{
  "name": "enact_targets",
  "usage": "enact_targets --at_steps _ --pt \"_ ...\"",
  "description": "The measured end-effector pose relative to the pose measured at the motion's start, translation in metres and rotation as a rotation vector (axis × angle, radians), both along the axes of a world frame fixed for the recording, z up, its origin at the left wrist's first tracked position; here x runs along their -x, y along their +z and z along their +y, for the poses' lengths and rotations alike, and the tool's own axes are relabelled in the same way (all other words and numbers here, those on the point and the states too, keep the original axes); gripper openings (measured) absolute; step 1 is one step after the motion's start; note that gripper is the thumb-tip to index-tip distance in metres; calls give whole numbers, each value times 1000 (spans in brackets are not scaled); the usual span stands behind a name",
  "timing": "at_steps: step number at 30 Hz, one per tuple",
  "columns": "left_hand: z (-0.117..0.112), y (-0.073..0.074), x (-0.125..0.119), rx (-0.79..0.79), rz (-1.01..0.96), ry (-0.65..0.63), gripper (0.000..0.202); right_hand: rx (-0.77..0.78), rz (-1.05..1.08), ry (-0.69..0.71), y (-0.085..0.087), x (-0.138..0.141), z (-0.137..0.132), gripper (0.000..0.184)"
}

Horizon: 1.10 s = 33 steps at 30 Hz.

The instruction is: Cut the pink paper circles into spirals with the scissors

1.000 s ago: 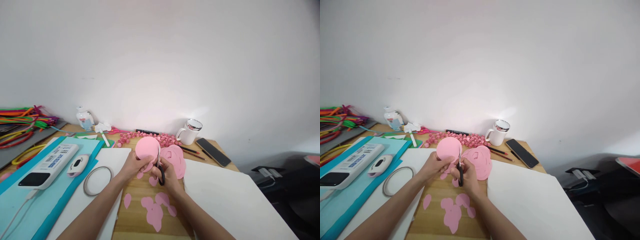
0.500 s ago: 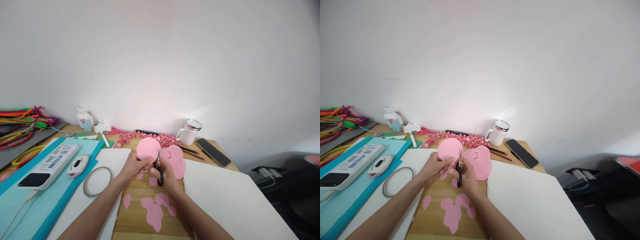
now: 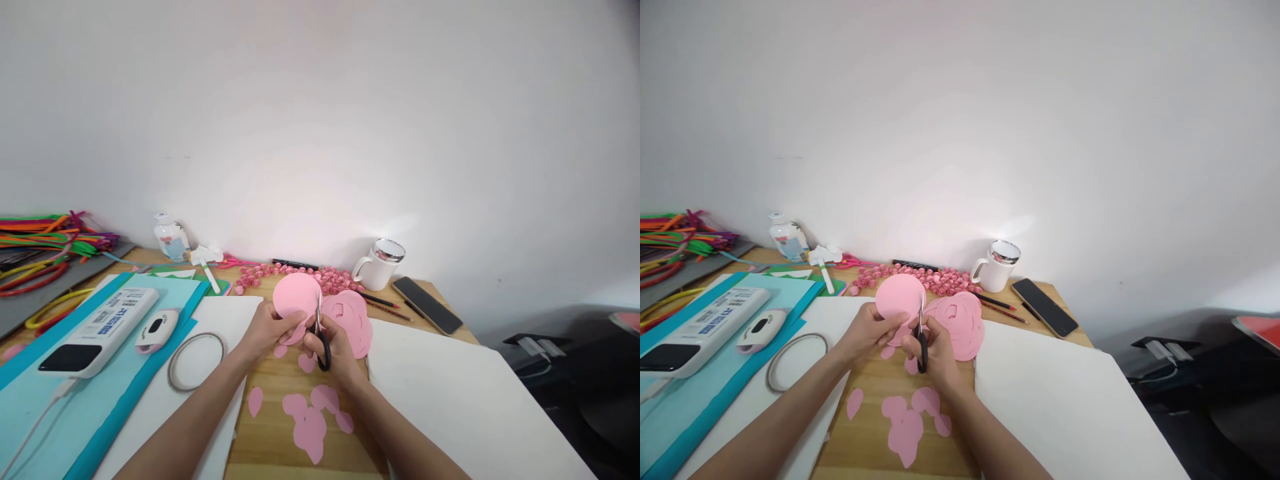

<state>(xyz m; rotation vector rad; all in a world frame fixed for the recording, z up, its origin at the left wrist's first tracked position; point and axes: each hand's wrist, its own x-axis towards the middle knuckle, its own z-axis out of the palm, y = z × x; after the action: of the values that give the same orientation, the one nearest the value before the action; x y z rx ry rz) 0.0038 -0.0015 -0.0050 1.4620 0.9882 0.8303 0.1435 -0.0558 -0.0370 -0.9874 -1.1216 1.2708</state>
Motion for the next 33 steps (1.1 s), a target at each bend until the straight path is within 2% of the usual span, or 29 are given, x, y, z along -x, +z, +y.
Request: enact_targets --at_steps 8,12,14,18,24,29,33 --pt "-2 5 -4 43 -99 46 45 20 29 -23 -6 1 2 27" --pt "-3 5 -6 101 -150 1 43 -1 7 -1 -8 2 2 24" --pt "-3 4 -6 109 -137 -2 41 -6 -17 8 -8 3 2 23" --pt "-4 6 -5 84 -103 72 40 26 -44 12 -6 4 1 26" --pt "-4 6 -3 57 -18 -19 39 -50 -52 -29 0 1 2 32" --pt "-3 3 -3 52 -7 -22 41 -37 -43 -21 -1 -1 3 37" --pt "-1 1 -1 36 5 -24 41 -20 -37 -22 -6 -1 3 33"
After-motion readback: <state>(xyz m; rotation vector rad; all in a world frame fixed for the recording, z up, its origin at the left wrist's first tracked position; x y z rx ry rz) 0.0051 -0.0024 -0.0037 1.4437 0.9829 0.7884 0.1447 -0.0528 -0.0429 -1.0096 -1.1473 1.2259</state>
